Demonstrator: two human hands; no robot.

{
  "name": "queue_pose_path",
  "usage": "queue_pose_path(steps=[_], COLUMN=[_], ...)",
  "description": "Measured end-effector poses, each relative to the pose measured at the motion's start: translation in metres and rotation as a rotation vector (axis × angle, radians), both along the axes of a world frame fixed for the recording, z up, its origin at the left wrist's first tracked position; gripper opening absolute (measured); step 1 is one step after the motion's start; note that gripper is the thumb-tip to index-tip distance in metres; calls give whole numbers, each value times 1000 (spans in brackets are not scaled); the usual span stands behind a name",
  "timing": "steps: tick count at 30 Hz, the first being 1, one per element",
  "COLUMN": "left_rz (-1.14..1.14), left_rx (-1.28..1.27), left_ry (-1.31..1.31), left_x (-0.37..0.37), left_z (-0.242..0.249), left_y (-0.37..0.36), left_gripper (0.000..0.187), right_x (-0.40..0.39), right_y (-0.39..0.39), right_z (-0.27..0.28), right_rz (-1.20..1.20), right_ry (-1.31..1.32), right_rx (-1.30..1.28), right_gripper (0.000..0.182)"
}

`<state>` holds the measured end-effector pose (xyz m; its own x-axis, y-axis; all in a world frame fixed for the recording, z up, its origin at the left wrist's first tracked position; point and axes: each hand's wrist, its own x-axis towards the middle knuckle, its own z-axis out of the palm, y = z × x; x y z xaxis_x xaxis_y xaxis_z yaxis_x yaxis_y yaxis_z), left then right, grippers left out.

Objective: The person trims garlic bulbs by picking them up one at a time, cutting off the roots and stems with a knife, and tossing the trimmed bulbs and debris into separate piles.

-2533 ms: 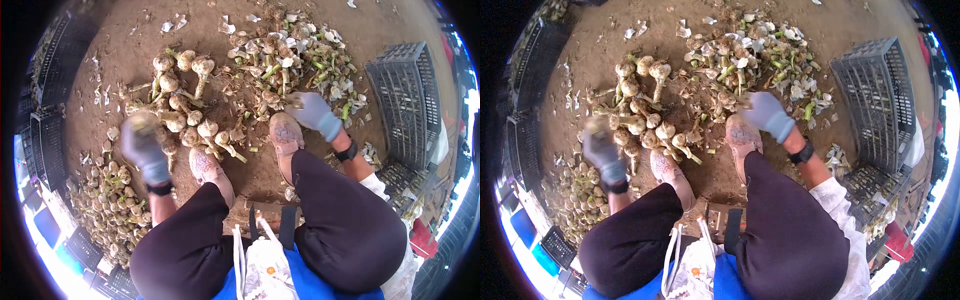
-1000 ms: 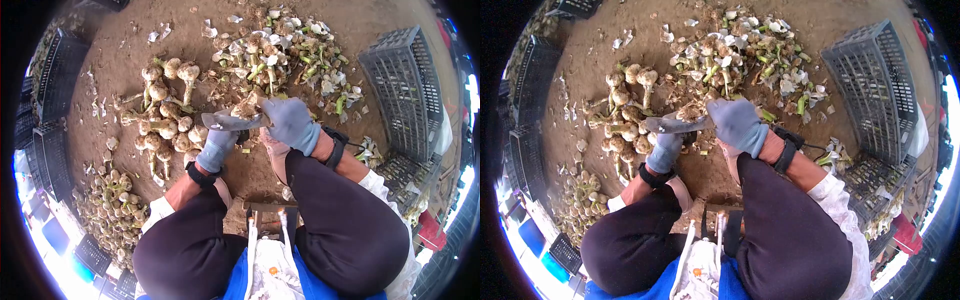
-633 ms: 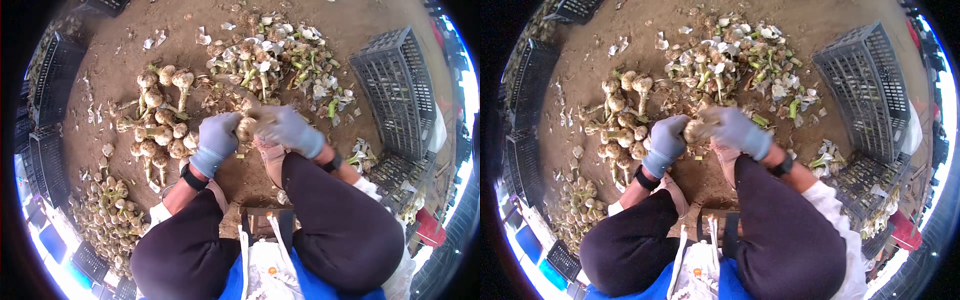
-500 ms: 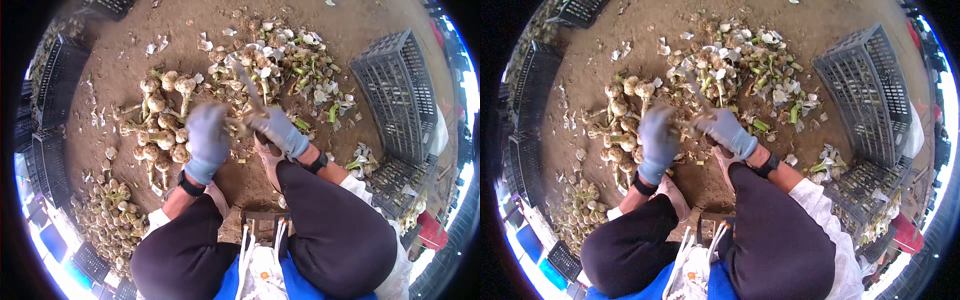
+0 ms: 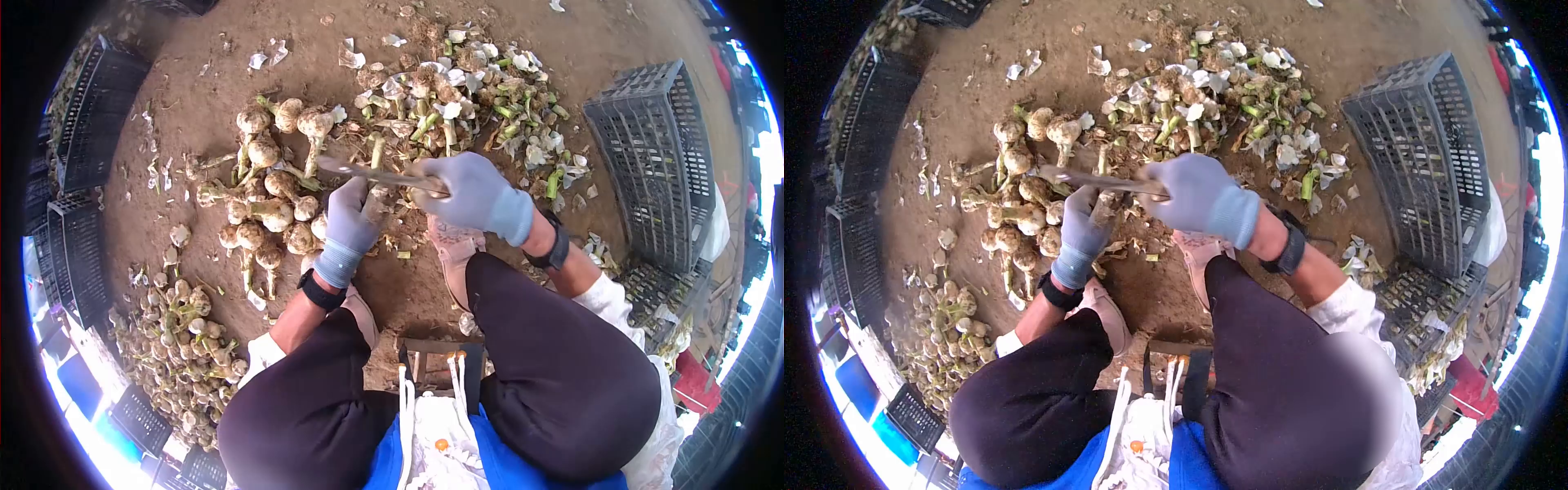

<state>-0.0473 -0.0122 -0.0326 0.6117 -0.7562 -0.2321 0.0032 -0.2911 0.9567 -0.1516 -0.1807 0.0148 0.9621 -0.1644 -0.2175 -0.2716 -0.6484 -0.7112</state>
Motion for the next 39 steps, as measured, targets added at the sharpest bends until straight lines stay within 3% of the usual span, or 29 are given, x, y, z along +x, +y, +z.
queue_pose_path(steps=[1,3,5,7,9,10,11,12,13,14,15,17,18,19,20,22,23,25,27,28,29,31,32,33,34,35,36,37,39], left_rz=[1,-147,-35,196,467,506,640,662,723,647,552,656,774,810,650,433,331,229,178,-8,70,-375,-88,-96,-62,-28,64,48,-65], left_rx=[-2,-27,-138,-233,-105,47,428,628,962,1349,1735,1655,1051,728,355,28,10,-84,-17,-16,-106,-272,-144,-142,-173,-205,-76,-79,107], left_ry=[2,-401,-792,-967,-737,-1162,-970,-1111,-791,-725,-627,-918,-714,-484,-351,-81,4,177,473,554,844,-600,317,322,105,-111,159,160,-426], left_x=[1,8,23,39,55,72,88,93,98,98,95,89,101,95,91,65,63,62,54,59,53,50,36,32,27,21,16,11,5], left_z=[-5,-3,17,20,18,19,7,21,41,65,84,83,78,68,55,74,67,38,36,17,-3,3,23,17,6,-1,7,6,1], left_y=[0,2,6,22,76,111,172,217,258,282,297,314,301,279,254,147,117,77,41,32,29,25,24,25,29,32,29,27,27], left_gripper=[18,19,8,10,14,18,22,22,31,36,42,39,33,29,27,31,34,33,35,36,32,25,25,25,25,25,25,25,30], right_x=[2,11,-17,-36,-47,-40,-22,0,27,55,83,134,154,167,173,173,169,149,112,94,80,53,43,31,21,12,5,0,2], right_y=[-3,-5,-30,-52,-54,-51,-43,-33,-20,-9,4,22,32,39,40,38,33,18,26,36,43,49,40,29,24,25,25,24,26], right_z=[-1,-3,-55,-52,-62,-61,-60,-58,-45,-40,-53,-75,-85,-94,-101,-111,-108,-86,-48,-35,-26,-15,-13,-11,-11,-10,-9,-8,-12], right_rz=[1,10,85,-30,-138,-147,-209,-268,-255,-238,-221,-138,-120,-106,-101,-38,-32,-148,-227,-283,-211,-174,-179,-108,-39,-52,-28,-7,-19], right_ry=[2,85,-9,476,298,289,173,55,18,7,-249,-270,-251,-233,-239,-142,-138,34,-158,-281,-386,-337,-331,-432,-521,-511,-380,-250,-325], right_rx=[-2,16,54,60,-130,-127,-80,-31,5,0,-64,-177,-222,-270,-267,-365,-374,-19,197,315,293,549,546,261,-26,-27,-128,-228,-314], right_gripper=[30,24,31,34,40,40,42,44,41,39,37,42,42,43,43,39,39,33,33,36,42,46,46,45,44,44,40,35,26])
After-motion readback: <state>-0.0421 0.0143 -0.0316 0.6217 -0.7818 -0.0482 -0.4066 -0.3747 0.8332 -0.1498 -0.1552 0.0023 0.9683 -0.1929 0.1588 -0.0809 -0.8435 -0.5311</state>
